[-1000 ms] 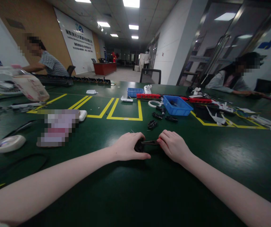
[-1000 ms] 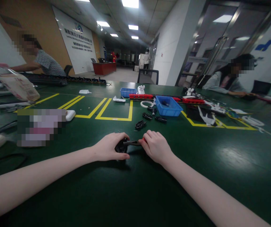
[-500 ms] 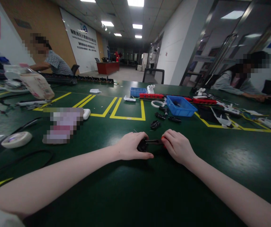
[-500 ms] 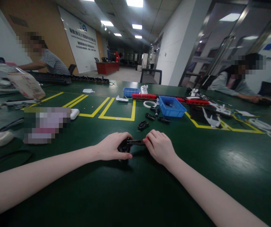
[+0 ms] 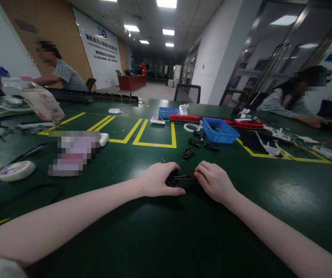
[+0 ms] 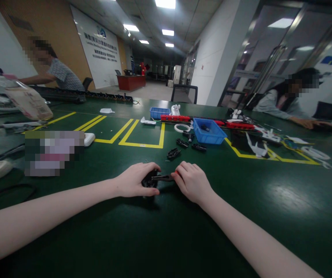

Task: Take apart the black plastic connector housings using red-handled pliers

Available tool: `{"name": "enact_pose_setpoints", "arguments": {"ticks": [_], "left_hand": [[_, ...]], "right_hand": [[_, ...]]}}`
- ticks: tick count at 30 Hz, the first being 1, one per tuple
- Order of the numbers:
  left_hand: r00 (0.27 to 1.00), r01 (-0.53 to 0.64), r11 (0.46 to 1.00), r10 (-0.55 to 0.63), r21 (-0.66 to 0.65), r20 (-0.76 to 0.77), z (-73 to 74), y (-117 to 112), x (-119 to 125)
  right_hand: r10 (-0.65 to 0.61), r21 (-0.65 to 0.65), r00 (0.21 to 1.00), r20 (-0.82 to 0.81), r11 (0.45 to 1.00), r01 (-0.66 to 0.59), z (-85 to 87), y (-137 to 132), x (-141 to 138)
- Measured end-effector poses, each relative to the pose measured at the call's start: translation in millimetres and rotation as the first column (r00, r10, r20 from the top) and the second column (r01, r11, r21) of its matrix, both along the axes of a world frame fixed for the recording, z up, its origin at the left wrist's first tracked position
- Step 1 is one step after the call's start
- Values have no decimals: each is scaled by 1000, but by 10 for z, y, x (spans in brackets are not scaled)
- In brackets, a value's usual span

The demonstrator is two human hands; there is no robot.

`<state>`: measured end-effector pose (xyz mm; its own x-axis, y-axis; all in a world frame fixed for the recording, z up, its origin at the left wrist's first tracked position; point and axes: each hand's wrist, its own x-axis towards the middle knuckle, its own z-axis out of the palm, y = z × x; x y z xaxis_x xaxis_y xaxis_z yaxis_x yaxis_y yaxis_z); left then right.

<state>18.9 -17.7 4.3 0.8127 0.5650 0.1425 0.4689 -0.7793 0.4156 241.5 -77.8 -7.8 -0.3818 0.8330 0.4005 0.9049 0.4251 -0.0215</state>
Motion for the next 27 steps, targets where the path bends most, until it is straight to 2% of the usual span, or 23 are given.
{"name": "enact_pose_setpoints", "arguments": {"ticks": [7,16,27], "left_hand": [[1000,7,1000,-7,0,16,-21,5,-8],[1000,27,998,-27,-62,6,38,11,-10],[999,-5,998,2,66,44,-45,-34,-17]], "right_hand": [[16,-18,1000,-1,1000,-16,11,1,-10],[24,-25,1000,2,999,-24,14,0,-9],[-9,-24,1000,20,1000,10,8,18,-16]]}}
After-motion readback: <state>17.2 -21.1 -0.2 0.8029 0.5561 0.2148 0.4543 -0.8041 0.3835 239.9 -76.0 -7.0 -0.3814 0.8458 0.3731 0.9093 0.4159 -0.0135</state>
